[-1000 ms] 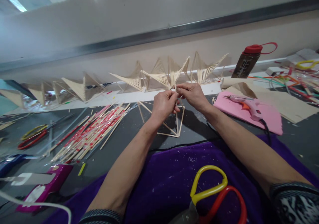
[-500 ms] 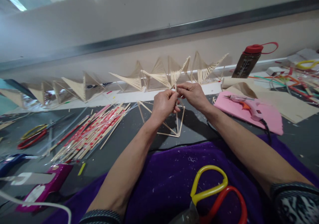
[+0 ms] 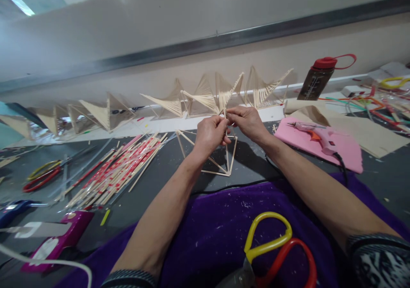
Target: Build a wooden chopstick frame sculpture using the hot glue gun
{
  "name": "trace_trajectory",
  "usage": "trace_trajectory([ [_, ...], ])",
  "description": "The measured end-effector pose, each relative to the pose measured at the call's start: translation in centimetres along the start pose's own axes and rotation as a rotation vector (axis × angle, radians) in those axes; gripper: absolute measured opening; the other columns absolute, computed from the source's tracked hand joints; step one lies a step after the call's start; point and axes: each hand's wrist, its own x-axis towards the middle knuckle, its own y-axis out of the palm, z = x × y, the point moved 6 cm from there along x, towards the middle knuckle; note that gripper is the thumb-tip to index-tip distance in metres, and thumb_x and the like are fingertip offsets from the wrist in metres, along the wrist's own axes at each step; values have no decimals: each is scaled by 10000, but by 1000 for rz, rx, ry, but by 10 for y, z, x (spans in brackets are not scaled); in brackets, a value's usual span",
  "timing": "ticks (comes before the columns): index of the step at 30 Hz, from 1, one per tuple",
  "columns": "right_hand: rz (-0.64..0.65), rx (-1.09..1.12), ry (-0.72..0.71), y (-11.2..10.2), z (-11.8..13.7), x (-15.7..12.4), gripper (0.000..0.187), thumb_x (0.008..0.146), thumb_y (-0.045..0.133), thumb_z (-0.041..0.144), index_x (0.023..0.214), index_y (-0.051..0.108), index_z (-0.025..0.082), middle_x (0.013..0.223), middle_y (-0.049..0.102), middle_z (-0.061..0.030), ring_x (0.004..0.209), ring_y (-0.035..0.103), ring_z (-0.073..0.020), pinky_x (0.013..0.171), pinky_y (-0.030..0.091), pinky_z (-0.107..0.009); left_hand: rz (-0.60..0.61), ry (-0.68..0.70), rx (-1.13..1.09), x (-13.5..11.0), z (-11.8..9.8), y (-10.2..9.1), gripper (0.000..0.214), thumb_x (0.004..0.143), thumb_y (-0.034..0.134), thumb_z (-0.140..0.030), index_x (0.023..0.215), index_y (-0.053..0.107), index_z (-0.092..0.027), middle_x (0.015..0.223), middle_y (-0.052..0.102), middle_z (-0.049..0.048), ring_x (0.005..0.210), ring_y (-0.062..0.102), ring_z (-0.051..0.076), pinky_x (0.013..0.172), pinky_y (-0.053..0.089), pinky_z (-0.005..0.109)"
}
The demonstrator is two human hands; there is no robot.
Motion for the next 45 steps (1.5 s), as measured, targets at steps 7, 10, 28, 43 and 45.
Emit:
trace_trajectory([
  [7, 0, -11, 13, 2, 3, 0, 204, 817, 567, 245, 853, 759, 188, 784, 682, -17, 695, 600, -131, 621, 487, -241, 4, -17, -3, 0, -1, 0, 215, 858, 492, -286, 792, 642, -146, 661, 668, 8, 455, 633, 98, 408, 454, 158],
  [10, -6, 10, 34, 1, 4, 0, 259, 826, 548, 235, 984, 746, 180, 803, 682, -13, 684, 602, -120, 624, 491, -241, 11, -11, 4, 0, -1, 0, 233, 865, 499, -313, 790, 641, -144, 664, 667, 11, 459, 637, 102, 402, 454, 160],
  [28, 178, 276, 113, -2, 3, 13, 374, 853, 601, 450, 1090, 692, 176, 722, 659, 10, 504, 586, -62, 401, 338, -171, 4, -4, 11, 3, 6, 0, 216, 866, 500, -301, 813, 644, -149, 683, 683, 6, 438, 625, 83, 416, 451, 149],
  [43, 44, 264, 86, -8, 12, 11, 296, 807, 653, 415, 948, 747, 172, 659, 602, 17, 545, 505, -71, 494, 359, -211, 1, 4, 18, -2, -2, 1, 200, 860, 502, -283, 798, 635, -148, 690, 688, 14, 448, 633, 88, 417, 449, 147],
  [45, 45, 268, 99, -8, 11, 11, 285, 802, 654, 405, 924, 749, 165, 610, 582, 21, 540, 495, -78, 490, 339, -215, 8, 12, 22, -1, -2, 2, 210, 867, 501, -299, 826, 644, -151, 694, 691, 13, 447, 632, 89, 420, 451, 150],
])
